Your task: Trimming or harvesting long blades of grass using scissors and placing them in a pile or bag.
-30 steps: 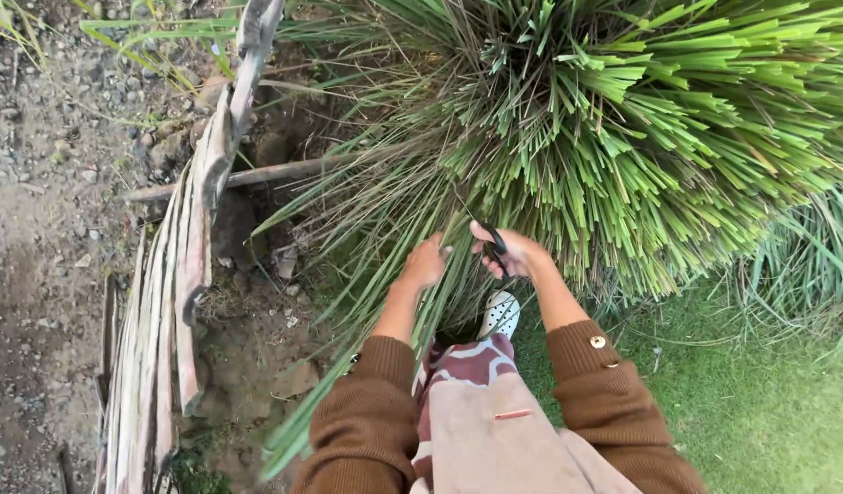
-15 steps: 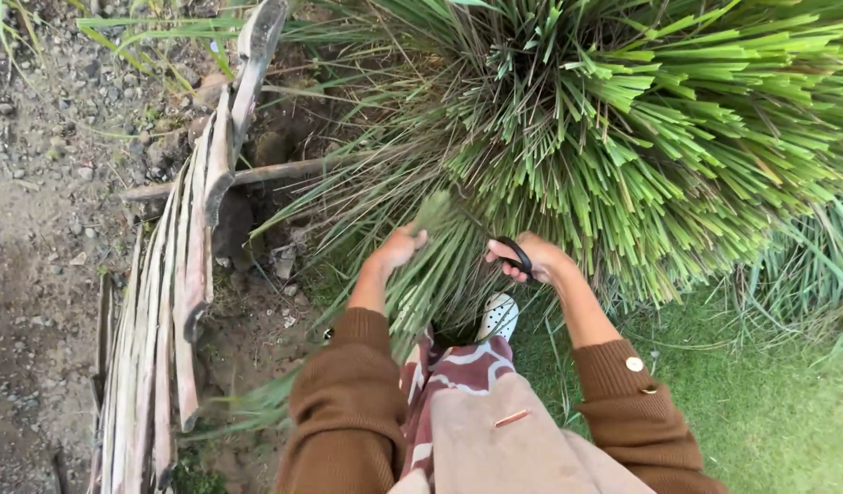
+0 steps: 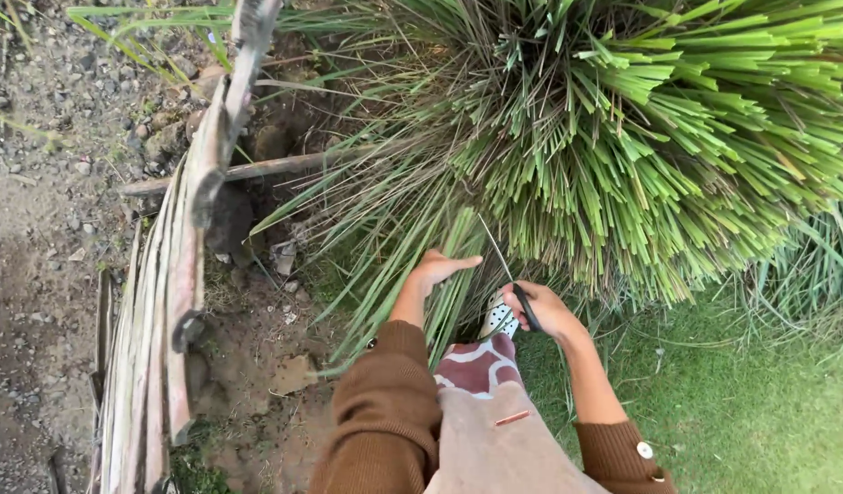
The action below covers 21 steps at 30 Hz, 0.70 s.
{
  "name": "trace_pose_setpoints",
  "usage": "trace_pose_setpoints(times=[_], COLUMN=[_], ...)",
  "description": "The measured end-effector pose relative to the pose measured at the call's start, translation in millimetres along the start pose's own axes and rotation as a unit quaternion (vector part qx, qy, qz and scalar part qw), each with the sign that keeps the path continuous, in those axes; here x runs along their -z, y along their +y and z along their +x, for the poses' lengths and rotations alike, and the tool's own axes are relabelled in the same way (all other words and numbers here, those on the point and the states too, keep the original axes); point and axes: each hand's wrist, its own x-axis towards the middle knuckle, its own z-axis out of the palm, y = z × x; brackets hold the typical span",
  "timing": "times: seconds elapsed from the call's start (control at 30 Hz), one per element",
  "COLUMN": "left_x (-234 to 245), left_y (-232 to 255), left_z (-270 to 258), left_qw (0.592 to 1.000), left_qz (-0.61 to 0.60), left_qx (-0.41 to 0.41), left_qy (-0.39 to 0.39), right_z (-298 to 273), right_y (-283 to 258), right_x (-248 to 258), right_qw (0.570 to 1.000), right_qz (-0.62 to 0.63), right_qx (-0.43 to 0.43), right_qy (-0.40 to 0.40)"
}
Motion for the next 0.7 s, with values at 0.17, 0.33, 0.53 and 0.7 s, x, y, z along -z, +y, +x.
trace_pose_setpoints(times=[0.17,0.33,0.53,0.7], left_x=[-5.5,12.5,36.5,39.3], left_y=[0.8,7.0,-8.5,-17.3], left_z=[12.8,0.4,13.2,22.0], left_qw=[0.997,0.994,0.986,0.954], left_qz=[0.047,0.081,-0.089,-0.232], left_qx=[0.042,0.041,0.003,-0.036], left_qy=[-0.051,-0.054,-0.143,-0.189], right_z=[-4.1,-12.9,27.1,71.7], right_y=[2.0,-2.3,-10.3,-45.1], right_x=[12.7,25.0,10.6,-30.8], right_qw=[1.000,0.999,0.998,0.993], right_qz=[0.020,0.034,-0.017,0.083], right_qx=[-0.020,-0.012,-0.011,-0.050], right_qy=[0.001,-0.040,-0.065,-0.064])
